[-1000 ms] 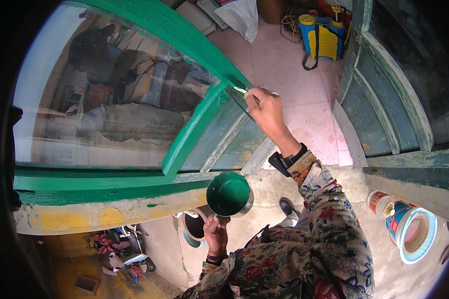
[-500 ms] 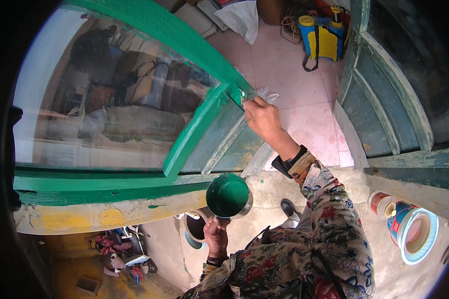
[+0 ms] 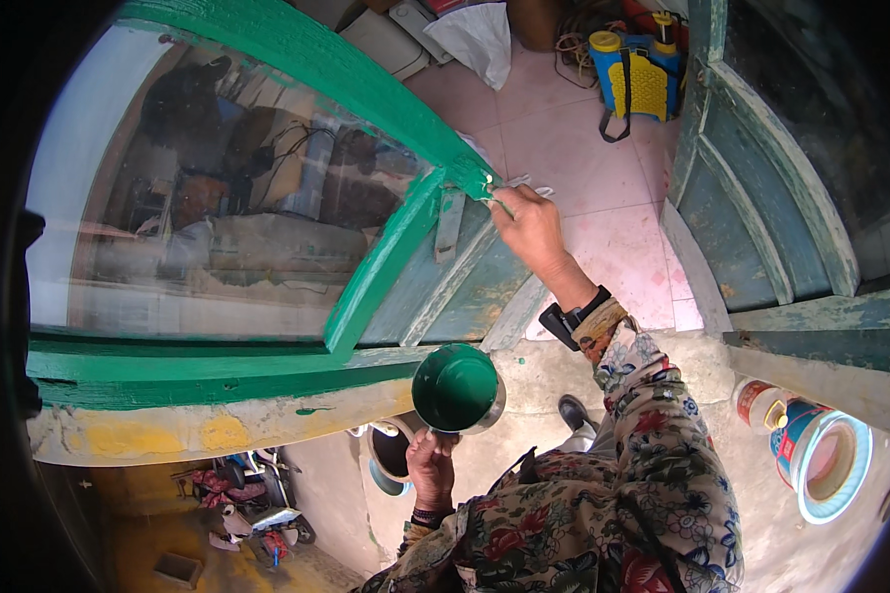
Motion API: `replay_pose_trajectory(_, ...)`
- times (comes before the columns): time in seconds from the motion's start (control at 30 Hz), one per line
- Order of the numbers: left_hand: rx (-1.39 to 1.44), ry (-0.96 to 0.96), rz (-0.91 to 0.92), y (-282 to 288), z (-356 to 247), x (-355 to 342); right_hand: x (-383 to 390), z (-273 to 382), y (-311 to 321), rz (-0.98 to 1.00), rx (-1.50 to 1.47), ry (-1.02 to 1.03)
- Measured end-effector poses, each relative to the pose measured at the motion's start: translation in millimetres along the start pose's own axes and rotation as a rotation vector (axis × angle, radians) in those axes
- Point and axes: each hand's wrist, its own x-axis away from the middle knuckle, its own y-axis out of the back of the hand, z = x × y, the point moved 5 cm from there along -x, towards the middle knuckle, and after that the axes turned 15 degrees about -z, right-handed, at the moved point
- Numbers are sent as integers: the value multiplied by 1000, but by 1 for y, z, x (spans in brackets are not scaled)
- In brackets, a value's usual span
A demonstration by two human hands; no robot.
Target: The person paints a green window frame using a paintbrush and a small metal cup of green paint. They repeatedly dip the brush into the cup and apply paint to the frame's edges and corners, working methodically along the vertical and horizontal sections.
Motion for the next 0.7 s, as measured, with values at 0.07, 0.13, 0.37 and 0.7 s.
replay_pose_trajectory(0.07, -26, -12, -5, 1, -1, 0, 1, -1, -1, 53, -36, 14)
replay_pose_trajectory(0.13, -25, -14, -1, 2, -1, 0, 1, -9, 3, 63, 116, -26)
replay_pose_trajectory(0.37, -50, -17, 3, 3, -1, -1, 10, -3, 16, -43, 9, -70)
replay_pose_trajectory(0.7, -16, -26, 14, 8, -4, 0, 43, -3, 3, 121, 76, -180)
